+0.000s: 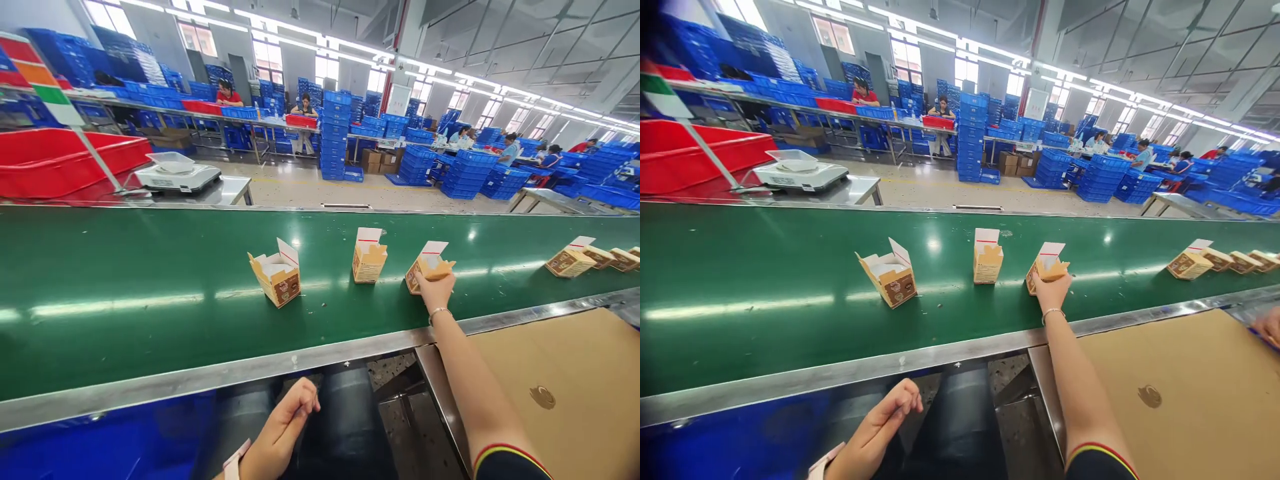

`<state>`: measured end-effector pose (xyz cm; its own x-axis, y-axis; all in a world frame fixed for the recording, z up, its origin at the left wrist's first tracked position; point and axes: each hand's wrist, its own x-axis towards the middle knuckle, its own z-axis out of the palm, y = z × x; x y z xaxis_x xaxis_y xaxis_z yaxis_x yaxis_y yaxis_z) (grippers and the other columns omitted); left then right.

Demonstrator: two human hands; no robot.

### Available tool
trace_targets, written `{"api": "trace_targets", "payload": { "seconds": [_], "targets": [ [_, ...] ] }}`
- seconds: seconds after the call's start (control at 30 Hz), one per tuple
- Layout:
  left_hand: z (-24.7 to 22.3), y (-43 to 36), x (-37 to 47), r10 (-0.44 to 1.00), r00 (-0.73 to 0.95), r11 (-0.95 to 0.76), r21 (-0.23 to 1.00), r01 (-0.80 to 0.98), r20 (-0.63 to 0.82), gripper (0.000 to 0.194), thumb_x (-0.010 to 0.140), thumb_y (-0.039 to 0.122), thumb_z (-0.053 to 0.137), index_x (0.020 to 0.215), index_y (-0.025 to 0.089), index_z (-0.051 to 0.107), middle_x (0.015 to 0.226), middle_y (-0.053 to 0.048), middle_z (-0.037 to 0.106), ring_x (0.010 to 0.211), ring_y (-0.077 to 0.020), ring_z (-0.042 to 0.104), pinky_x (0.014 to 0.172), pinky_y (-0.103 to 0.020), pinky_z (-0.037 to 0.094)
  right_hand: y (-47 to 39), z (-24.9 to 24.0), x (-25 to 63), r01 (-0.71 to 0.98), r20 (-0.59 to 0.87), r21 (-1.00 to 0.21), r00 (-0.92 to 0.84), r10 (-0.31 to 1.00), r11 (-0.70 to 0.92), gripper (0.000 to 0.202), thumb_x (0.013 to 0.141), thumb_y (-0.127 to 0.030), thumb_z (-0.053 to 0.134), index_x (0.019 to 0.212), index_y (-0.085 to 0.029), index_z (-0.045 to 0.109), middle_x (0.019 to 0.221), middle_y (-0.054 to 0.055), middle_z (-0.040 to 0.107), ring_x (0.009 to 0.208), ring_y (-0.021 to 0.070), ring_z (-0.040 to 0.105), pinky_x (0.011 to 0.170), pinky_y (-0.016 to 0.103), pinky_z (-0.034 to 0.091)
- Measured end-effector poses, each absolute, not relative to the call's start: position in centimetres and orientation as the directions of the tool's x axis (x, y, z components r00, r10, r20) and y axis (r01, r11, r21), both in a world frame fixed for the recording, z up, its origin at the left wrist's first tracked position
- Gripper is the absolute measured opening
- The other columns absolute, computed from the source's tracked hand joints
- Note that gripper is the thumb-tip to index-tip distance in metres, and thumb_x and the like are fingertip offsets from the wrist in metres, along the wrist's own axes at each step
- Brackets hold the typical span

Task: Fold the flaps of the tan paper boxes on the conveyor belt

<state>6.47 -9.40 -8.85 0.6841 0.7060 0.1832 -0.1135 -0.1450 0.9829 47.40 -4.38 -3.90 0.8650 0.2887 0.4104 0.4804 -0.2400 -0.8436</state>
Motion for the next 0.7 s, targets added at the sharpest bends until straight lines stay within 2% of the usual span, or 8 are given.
{"api": "trace_targets", "payload": {
  "seconds": [0.17,0.23,0.3,0.4,0.5,0.57,0.63,0.7],
  "targets": [
    [-5.4,-6.2,11.4,0.570,0.705,-0.397,0.893,-0.213,0.422,0.017,0.094,0.029,0.036,0.080,0.021,0.040,0.084,-0.004,0.051,0.078,-0.0162,0.049,0.075,-0.031,0.044,-6.9,-5.0,42.9,0.612,0.493,-0.746,0.773,0.401,-0.263,0.080,0.049,-0.055,0.076,0.109,-0.016,0.042,0.111,0.013,0.042,0.116,0.0349,0.037,0.102,0.053,0.036],
    [-4.3,-4.3,14.6,0.548,0.705,-0.495,0.854,-0.161,0.451,0.003,0.090,0.023,0.039,0.090,0.021,0.042,0.090,-0.005,0.053,0.081,-0.0164,0.051,0.078,-0.033,0.046,-7.5,-5.3,41.4,0.670,0.525,-0.701,0.717,0.459,-0.245,0.087,0.047,-0.063,0.076,0.111,-0.016,0.041,0.111,0.013,0.040,0.117,0.0362,0.034,0.101,0.055,0.036],
    [-3.4,-2.3,18.0,0.529,0.707,-0.578,0.809,-0.107,0.471,0.022,0.085,0.023,0.047,0.105,0.020,0.043,0.116,-0.013,0.053,0.103,-0.0213,0.052,0.092,-0.040,0.045,-7.9,-5.6,40.4,0.723,0.549,-0.664,0.644,0.533,-0.190,0.093,0.047,-0.069,0.076,0.114,-0.016,0.040,0.112,0.013,0.039,0.116,0.0365,0.034,0.098,0.056,0.038],
    [-2.8,0.1,22.3,0.494,0.719,-0.683,0.730,-0.027,0.489,0.049,0.084,0.029,0.049,0.129,0.017,0.038,0.143,-0.019,0.039,0.130,-0.0286,0.038,0.108,-0.049,0.033,-8.2,-6.2,39.9,0.775,0.564,-0.631,0.476,0.674,-0.020,0.099,0.050,-0.071,0.074,0.123,-0.016,0.037,0.120,0.016,0.038,0.115,0.0359,0.040,0.089,0.054,0.046],
    [-3.5,0.9,24.5,0.424,0.756,-0.790,0.611,0.040,0.499,0.048,0.090,0.035,0.040,0.135,0.018,0.043,0.150,-0.015,0.034,0.138,-0.0308,0.029,0.110,-0.051,0.029,-8.5,-6.4,40.1,0.748,0.538,-0.648,0.315,0.782,0.145,0.101,0.057,-0.067,0.075,0.134,-0.018,0.030,0.126,0.017,0.040,0.111,0.0330,0.049,0.081,0.048,0.051],
    [-4.4,0.7,24.5,0.436,0.725,-0.830,0.550,0.094,0.534,0.050,0.093,0.039,0.034,0.137,0.019,0.043,0.154,-0.013,0.028,0.141,-0.0317,0.023,0.110,-0.051,0.027,-8.9,-6.3,40.2,0.737,0.543,-0.647,0.264,0.797,0.196,0.093,0.065,-0.062,0.073,0.135,-0.020,0.031,0.127,0.017,0.044,0.106,0.0310,0.054,0.074,0.043,0.053],
    [-5.4,0.1,23.9,0.470,0.667,-0.839,0.527,0.134,0.579,0.057,0.094,0.044,0.030,0.144,0.017,0.035,0.156,-0.015,0.022,0.144,-0.0319,0.018,0.109,-0.051,0.026,-9.3,-6.1,40.2,0.764,0.592,-0.602,0.232,0.772,0.232,0.076,0.073,-0.057,0.069,0.132,-0.022,0.038,0.128,0.017,0.046,0.104,0.0302,0.056,0.066,0.039,0.053],
    [-6.2,-0.6,23.0,0.457,0.655,-0.851,0.509,0.126,0.602,0.066,0.093,0.052,0.029,0.148,0.015,0.025,0.154,-0.018,0.023,0.144,-0.0321,0.018,0.107,-0.050,0.028,-9.5,-5.9,40.0,0.796,0.652,-0.540,0.189,0.735,0.274,0.064,0.079,-0.052,0.066,0.131,-0.023,0.042,0.130,0.016,0.047,0.108,0.0310,0.055,0.067,0.039,0.053]
  ]
}}
